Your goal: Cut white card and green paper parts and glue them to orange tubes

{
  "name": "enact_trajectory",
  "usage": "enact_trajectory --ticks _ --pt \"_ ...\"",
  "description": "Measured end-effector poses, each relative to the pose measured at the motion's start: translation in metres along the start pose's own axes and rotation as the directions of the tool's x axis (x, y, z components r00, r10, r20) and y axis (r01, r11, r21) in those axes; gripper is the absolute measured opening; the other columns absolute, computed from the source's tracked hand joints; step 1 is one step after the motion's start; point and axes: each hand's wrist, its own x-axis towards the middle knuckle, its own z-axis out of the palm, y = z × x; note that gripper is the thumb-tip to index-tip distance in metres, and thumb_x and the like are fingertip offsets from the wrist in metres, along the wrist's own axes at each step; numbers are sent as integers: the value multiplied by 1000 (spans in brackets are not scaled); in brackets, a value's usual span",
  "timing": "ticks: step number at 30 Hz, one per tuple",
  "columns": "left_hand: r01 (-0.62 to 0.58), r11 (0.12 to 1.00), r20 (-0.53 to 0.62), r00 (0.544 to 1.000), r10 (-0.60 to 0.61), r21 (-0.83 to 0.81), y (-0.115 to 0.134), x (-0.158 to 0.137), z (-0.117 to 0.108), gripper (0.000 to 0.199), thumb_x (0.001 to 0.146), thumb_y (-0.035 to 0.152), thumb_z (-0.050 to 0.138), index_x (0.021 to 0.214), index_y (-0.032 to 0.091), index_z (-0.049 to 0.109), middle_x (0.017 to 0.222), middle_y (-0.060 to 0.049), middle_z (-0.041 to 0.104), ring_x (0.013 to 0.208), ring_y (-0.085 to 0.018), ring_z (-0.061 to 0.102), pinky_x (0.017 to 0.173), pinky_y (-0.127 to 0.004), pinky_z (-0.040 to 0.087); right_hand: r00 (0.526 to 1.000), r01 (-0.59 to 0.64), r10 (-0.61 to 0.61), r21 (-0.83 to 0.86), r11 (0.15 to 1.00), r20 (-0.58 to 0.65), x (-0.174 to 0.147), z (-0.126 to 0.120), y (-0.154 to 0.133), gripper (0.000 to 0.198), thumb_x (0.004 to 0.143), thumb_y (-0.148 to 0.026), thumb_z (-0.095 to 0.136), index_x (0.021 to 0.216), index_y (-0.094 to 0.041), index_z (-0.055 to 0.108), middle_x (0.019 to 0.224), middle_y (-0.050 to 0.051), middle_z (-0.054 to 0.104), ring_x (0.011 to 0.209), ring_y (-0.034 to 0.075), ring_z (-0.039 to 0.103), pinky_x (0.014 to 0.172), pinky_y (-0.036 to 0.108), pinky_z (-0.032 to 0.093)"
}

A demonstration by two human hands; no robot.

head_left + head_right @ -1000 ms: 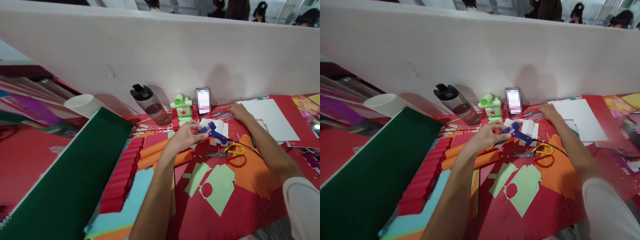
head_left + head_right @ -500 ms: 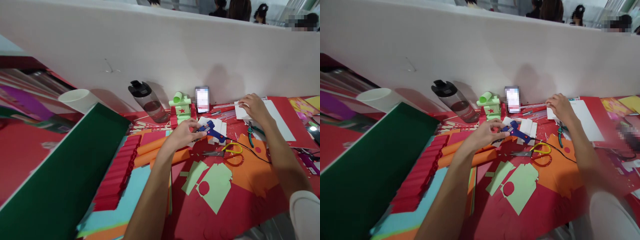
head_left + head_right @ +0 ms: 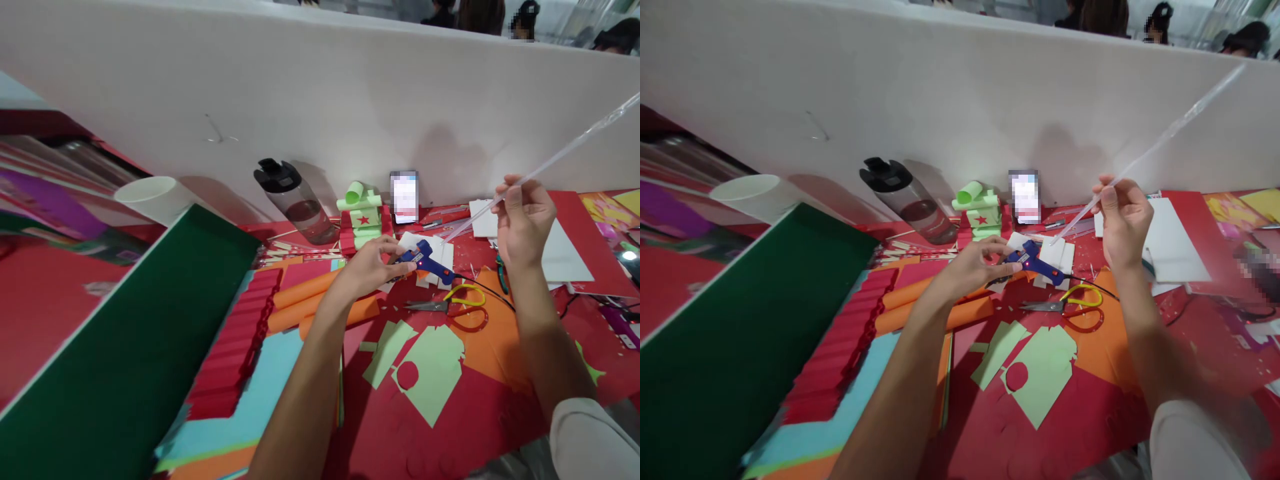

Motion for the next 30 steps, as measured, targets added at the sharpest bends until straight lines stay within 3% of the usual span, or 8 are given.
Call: enact_trajectory --ticks 5,11,17,23,27,30 --pt "-2 1000 -33 999 3 15 -1 1 1 35 72 52 84 78 19 71 97 -5 60 90 -21 60 84 -38 49 999 1 -2 -10 1000 -43 4 4 25 56 106 -65 32 145 -31 52 120 12 66 99 25 69 75 40 60" --pt "-10 1000 21 1000 10 -8 3 0 3 36 76 55 81 77 20 73 100 -5 60 85 -20 59 80 -38 50 1000 3 -3 6 1000 -15 -1 2 42 54 107 -63 34 146 -30 52 120 12 65 97 23 68 75 39 59" --pt "-16 1000 21 1000 16 -7 8 2 5 37 73 54 84 75 19 70 97 -5 58 85 -20 58 85 -40 49 999 -51 51 54 997 -11 -4 0 50 50 108 -57 35 146 -30 52 119 13 65 96 24 69 76 41 58" --pt "-25 999 27 999 24 36 6 3 5 29 76 45 82 74 19 70 99 -6 61 90 -21 60 89 -41 48 1000 1 -1 -11 1000 4 1 -5 56 55 108 -59 29 149 -30 49 120 13 65 97 25 69 71 39 57" --pt "-25 999 31 999 24 28 6 4 5 30 77 47 81 76 19 70 99 -6 61 91 -22 59 89 -40 48 994 -93 96 47 995 -58 0 -2 47 49 106 -58 39 138 -27 59 111 12 67 93 23 68 69 38 56" --pt "-10 1000 31 999 9 21 5 4 5 31 75 47 82 78 18 71 101 -6 61 91 -22 59 88 -39 48 970 -177 213 254 951 -120 -1 3 36 39 101 -56 54 124 -27 66 105 8 67 87 19 66 69 34 56"
